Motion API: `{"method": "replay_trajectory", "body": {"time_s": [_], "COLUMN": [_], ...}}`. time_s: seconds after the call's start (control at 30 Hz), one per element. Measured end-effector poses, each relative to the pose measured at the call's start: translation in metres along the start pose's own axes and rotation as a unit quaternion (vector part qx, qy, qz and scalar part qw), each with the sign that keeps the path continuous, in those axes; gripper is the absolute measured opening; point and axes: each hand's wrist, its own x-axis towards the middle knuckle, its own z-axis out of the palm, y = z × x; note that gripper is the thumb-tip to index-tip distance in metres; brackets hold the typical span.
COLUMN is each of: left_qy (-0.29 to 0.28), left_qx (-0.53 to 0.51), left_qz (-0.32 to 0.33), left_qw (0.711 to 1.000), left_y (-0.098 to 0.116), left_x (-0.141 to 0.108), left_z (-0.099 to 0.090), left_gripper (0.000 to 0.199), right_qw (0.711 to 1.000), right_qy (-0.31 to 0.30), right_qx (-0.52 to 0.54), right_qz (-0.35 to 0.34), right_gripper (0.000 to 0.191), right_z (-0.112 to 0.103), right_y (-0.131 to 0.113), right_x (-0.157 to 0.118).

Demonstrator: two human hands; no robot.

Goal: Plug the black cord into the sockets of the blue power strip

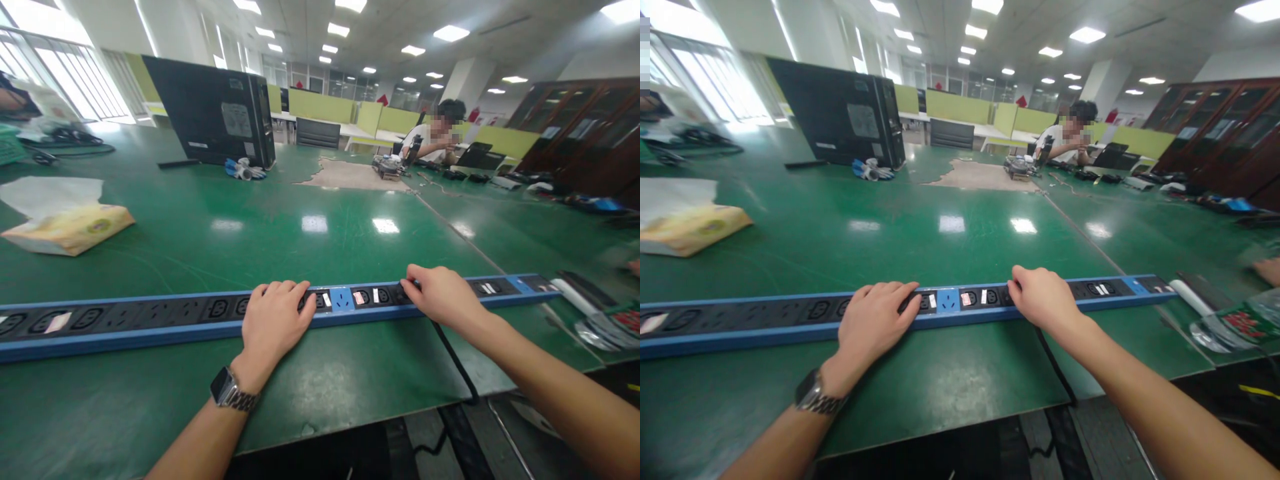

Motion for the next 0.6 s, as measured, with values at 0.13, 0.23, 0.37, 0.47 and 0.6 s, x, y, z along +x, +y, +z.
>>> {"method": "replay_trajectory", "body": {"time_s": [0.13, 0.23, 0.37, 0.47, 0.6], "left_qy": [-0.005, -0.004, -0.007, -0.016, -0.021], "left_qx": [0.001, -0.001, -0.003, -0.008, -0.011], "left_qz": [0.000, 0.000, -0.012, -0.015, -0.020], "left_qw": [1.000, 1.000, 1.000, 1.000, 1.000], "left_y": [0.000, 0.000, -0.001, -0.003, -0.007], "left_x": [0.000, 0.000, 0.002, 0.003, 0.001], "left_z": [0.000, 0.000, -0.001, -0.002, -0.004], "left_gripper": [0.042, 0.041, 0.041, 0.041, 0.040], "right_qw": [1.000, 1.000, 0.994, 0.983, 0.978], "right_qy": [-0.003, 0.003, 0.025, 0.061, 0.095], "right_qx": [-0.025, -0.025, 0.105, 0.174, 0.187], "right_qz": [-0.006, -0.012, -0.005, 0.003, -0.022], "right_gripper": [0.030, 0.030, 0.028, 0.029, 0.028], "right_z": [0.003, 0.006, 0.011, 0.020, 0.022], "right_y": [-0.006, -0.010, -0.004, 0.001, -0.003], "right_x": [-0.006, -0.009, -0.011, -0.013, -0.020]}}
